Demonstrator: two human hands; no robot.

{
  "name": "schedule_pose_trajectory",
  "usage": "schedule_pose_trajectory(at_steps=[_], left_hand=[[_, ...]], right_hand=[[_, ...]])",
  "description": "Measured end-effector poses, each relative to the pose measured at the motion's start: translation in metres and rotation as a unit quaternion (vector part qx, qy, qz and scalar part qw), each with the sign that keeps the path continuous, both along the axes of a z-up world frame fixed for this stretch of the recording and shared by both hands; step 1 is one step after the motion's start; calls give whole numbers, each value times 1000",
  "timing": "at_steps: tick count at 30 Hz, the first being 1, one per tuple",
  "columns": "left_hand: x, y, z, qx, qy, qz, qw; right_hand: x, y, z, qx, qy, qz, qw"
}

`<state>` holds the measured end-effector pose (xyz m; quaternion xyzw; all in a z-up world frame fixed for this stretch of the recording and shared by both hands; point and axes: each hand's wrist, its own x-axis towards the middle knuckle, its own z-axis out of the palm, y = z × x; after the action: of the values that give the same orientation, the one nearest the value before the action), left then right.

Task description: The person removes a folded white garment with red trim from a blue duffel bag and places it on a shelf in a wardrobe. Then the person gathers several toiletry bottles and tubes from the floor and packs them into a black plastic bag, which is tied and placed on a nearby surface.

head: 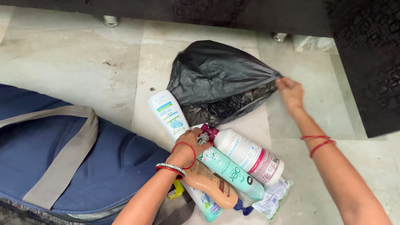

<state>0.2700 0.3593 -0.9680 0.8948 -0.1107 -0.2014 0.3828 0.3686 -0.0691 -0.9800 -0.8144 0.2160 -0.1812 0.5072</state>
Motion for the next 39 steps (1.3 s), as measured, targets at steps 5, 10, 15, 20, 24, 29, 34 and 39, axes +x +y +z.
schedule_pose_trajectory(at_steps=[5, 10, 15, 20, 24, 29, 34, 39], left_hand=[[4, -1, -6, -55, -15, 11, 998], [17, -9, -15, -111, -99, 46, 988], [30, -31, -4, -331, 191, 193, 904], [35, -76, 32, -482, 448, 285, 696], [67, -87, 40, -543, 130, 410, 721], [52, -93, 20, -433, 164, 145, 874], [-19, -97, 33, -258, 322, -10, 911], [8, -58, 60, 16, -178, 140, 974]], right_hand=[[-19, -11, 67, 55, -97, 26, 993], [-41, 50, 155, 111, -112, 133, 979], [-70, 137, 205, 163, -146, 225, 949], [-75, 156, 205, 329, -118, 189, 918], [-59, 119, 153, 234, -79, 95, 964], [-66, 37, 75, 55, 45, -42, 997], [-87, -17, 39, -135, 131, -53, 981], [-90, -31, 48, -117, 159, -8, 980]])
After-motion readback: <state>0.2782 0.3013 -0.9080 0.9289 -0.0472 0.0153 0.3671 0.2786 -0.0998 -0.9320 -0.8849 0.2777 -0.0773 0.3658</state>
